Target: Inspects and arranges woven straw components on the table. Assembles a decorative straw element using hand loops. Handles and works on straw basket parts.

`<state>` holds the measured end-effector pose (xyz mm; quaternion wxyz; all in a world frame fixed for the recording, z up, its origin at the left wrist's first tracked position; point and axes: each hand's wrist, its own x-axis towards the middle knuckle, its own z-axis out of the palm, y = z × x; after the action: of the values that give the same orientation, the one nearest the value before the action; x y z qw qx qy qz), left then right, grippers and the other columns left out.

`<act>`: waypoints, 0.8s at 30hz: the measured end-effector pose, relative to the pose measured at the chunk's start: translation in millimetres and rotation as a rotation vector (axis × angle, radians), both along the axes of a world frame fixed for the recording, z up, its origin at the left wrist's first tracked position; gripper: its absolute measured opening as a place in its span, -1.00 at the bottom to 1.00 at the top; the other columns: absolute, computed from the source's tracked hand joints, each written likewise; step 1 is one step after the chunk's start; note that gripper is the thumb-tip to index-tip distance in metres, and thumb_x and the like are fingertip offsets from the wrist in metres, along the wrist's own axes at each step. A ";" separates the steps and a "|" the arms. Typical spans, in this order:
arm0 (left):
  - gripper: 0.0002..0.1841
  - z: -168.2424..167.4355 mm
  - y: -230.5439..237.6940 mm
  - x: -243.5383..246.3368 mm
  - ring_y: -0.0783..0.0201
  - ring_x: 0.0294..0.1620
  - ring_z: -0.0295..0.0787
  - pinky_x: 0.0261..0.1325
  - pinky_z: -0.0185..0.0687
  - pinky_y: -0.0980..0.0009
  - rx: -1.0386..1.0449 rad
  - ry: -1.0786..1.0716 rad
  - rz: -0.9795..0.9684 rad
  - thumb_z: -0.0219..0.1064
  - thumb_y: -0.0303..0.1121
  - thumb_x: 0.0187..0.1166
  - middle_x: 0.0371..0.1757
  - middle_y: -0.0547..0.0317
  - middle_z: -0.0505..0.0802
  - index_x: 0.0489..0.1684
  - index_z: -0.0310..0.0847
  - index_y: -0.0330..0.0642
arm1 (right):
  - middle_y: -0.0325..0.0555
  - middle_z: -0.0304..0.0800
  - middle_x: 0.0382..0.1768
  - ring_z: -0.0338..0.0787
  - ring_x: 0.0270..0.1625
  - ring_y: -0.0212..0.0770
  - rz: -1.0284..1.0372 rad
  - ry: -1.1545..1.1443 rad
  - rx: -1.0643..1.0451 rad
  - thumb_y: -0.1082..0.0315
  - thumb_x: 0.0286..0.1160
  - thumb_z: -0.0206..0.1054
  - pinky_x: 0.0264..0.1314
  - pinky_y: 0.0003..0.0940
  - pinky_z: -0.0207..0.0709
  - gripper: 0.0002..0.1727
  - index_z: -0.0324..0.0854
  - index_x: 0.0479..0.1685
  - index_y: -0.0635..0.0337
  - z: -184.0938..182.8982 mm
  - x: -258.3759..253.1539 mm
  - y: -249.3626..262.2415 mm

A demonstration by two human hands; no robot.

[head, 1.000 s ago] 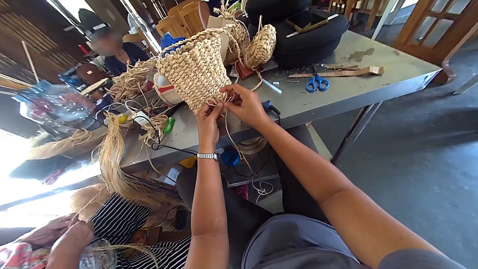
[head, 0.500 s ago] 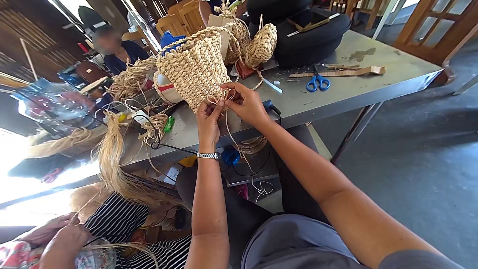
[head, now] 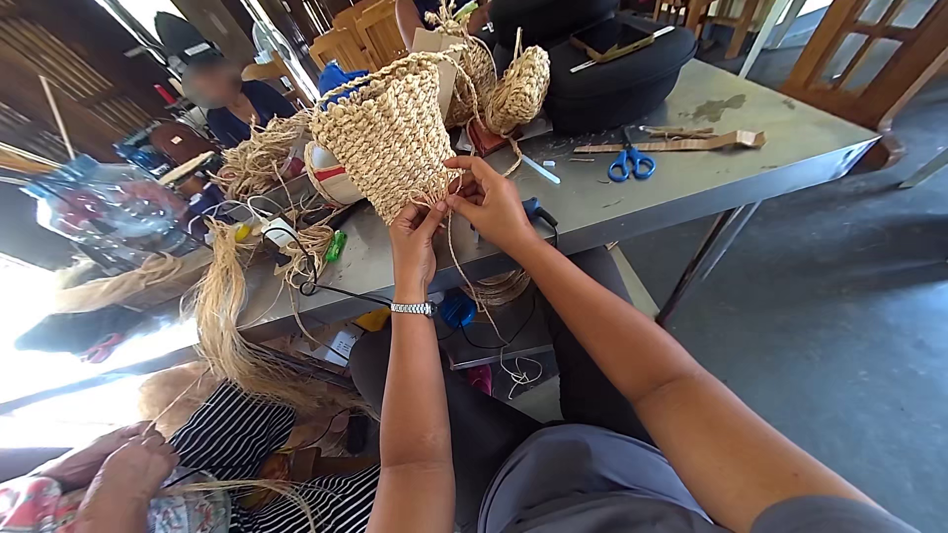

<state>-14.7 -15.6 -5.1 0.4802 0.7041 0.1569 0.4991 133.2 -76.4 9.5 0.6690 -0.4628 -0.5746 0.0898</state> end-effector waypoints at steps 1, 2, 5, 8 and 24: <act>-0.92 0.5 -0.6 0.1 0.51 -0.31 0.66 -0.14 0.65 0.56 -0.009 -0.001 0.001 0.43 -0.39 0.60 -0.30 0.38 0.73 -0.22 0.62 -0.04 | 0.07 0.82 0.00 0.87 -0.13 -0.24 -0.003 -0.003 0.005 0.54 0.53 0.40 0.02 -0.37 0.79 -0.49 0.52 0.50 0.33 0.0 -0.1 -0.1; -0.93 0.7 -1.0 0.1 0.51 -0.30 0.67 -0.13 0.66 0.56 -0.015 -0.005 0.000 0.43 -0.38 0.60 -0.30 0.37 0.74 -0.22 0.62 -0.04 | 0.07 0.81 -0.01 0.86 -0.12 -0.24 -0.003 -0.004 0.013 0.54 0.54 0.40 0.02 -0.37 0.79 -0.49 0.53 0.50 0.33 -0.4 0.0 0.2; -0.91 -0.8 0.3 0.2 0.50 -0.29 0.66 -0.10 0.66 0.54 -0.008 -0.017 0.001 0.43 -0.39 0.60 -0.29 0.37 0.72 -0.20 0.59 -0.04 | 0.06 0.82 -0.03 0.86 -0.12 -0.25 -0.008 -0.007 0.021 0.52 0.54 0.40 0.03 -0.38 0.78 -0.48 0.53 0.52 0.31 -1.9 0.9 1.6; -0.90 -1.1 0.5 1.0 0.50 -0.27 0.68 -0.09 0.67 0.55 -0.020 -0.039 0.011 0.45 -0.41 0.57 -0.26 0.38 0.75 -0.18 0.61 -0.04 | 0.07 0.82 -0.02 0.87 -0.11 -0.24 0.001 0.007 0.009 0.53 0.53 0.41 0.02 -0.37 0.80 -0.46 0.51 0.53 0.32 -0.8 0.4 0.8; -0.97 3.0 17.9 14.0 0.41 -0.25 0.76 -0.08 0.72 0.44 -0.095 -0.125 -0.026 0.43 -0.50 0.55 -0.28 0.26 0.84 -0.23 0.69 -0.19 | -0.01 0.88 -0.06 0.88 -0.12 -0.32 -0.025 -0.001 -0.026 0.46 0.52 0.44 0.02 -0.44 0.77 -0.56 0.59 0.38 0.36 -1.7 0.7 0.0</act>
<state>-0.7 2.3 -2.0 0.5284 0.6499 0.1412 0.5277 133.9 -76.4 7.7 0.6637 -0.4788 -0.5679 0.0886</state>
